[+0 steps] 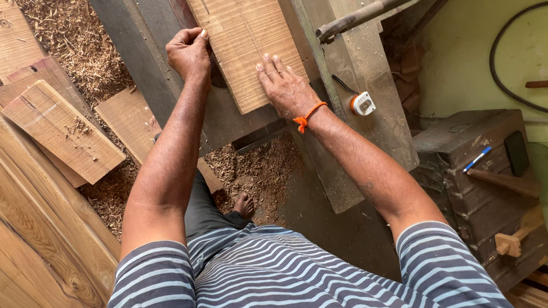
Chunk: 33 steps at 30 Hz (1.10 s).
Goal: The person uses a table saw to cut multiple wooden planks into smaller pieces. They feed the wood through the saw blade, measure the cut pieces with a tape measure, and stack the finished pieces on the floor.
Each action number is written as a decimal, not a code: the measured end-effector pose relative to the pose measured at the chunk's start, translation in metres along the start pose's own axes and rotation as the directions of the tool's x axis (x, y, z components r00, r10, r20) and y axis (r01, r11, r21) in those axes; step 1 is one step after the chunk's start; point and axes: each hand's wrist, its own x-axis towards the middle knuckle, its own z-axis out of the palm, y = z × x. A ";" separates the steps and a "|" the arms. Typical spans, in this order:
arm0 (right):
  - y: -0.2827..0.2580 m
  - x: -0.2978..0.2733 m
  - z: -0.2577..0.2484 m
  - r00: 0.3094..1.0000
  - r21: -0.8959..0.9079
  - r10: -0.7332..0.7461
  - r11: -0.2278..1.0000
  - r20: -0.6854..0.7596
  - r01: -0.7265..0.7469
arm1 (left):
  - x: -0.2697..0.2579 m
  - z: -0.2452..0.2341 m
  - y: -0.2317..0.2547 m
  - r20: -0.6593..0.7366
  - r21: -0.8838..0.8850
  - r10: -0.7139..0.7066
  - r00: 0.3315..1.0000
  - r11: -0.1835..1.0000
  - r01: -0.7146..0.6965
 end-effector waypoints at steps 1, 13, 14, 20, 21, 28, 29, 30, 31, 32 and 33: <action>0.001 0.003 -0.001 1.000 0.013 -0.003 1.000 -0.005 0.003 | 0.003 0.001 0.001 -0.001 0.000 0.003 1.000 1.000 -0.003; 0.017 0.040 -0.006 1.000 0.043 -0.004 0.999 -0.009 0.004 | 0.040 0.007 0.016 -0.018 0.031 0.028 0.999 0.999 -0.027; 0.018 0.043 -0.005 1.000 0.032 -0.008 0.999 -0.010 0.008 | 0.043 0.007 0.017 -0.011 0.037 0.024 1.000 0.999 -0.024; 0.027 0.061 0.001 0.998 -0.029 -0.016 0.999 -0.064 0.014 | 0.065 0.012 0.017 -0.030 0.052 0.076 0.997 0.996 -0.075; 0.028 0.064 -0.001 0.999 -0.023 -0.010 1.000 -0.053 0.009 | 0.069 0.013 0.017 -0.032 0.051 0.069 0.997 0.996 -0.067; 0.032 0.085 -0.014 1.000 0.027 0.001 1.000 -0.025 -0.001 | 0.097 0.018 0.015 -0.025 0.037 0.062 0.998 0.997 -0.061; 0.034 0.089 -0.015 1.000 0.023 -0.001 1.000 -0.023 0.002 | 0.101 0.019 0.015 -0.024 0.039 0.076 0.997 0.996 -0.075; 0.035 0.092 -0.015 1.000 0.018 -0.003 1.000 -0.021 0.003 | 0.105 0.020 0.015 -0.028 0.044 0.076 0.997 0.996 -0.074; 0.037 0.095 -0.015 1.000 0.017 -0.006 1.000 -0.031 0.006 | 0.109 0.021 0.015 -0.031 0.049 0.075 0.997 0.996 -0.074; 0.039 0.098 -0.014 0.999 0.016 -0.009 1.000 -0.041 0.010 | 0.114 0.022 0.015 -0.034 0.055 0.075 0.997 0.996 -0.073; 0.040 0.102 -0.014 0.999 0.015 -0.012 1.000 -0.051 0.013 | 0.118 0.023 0.015 -0.034 0.045 0.083 0.996 0.996 -0.082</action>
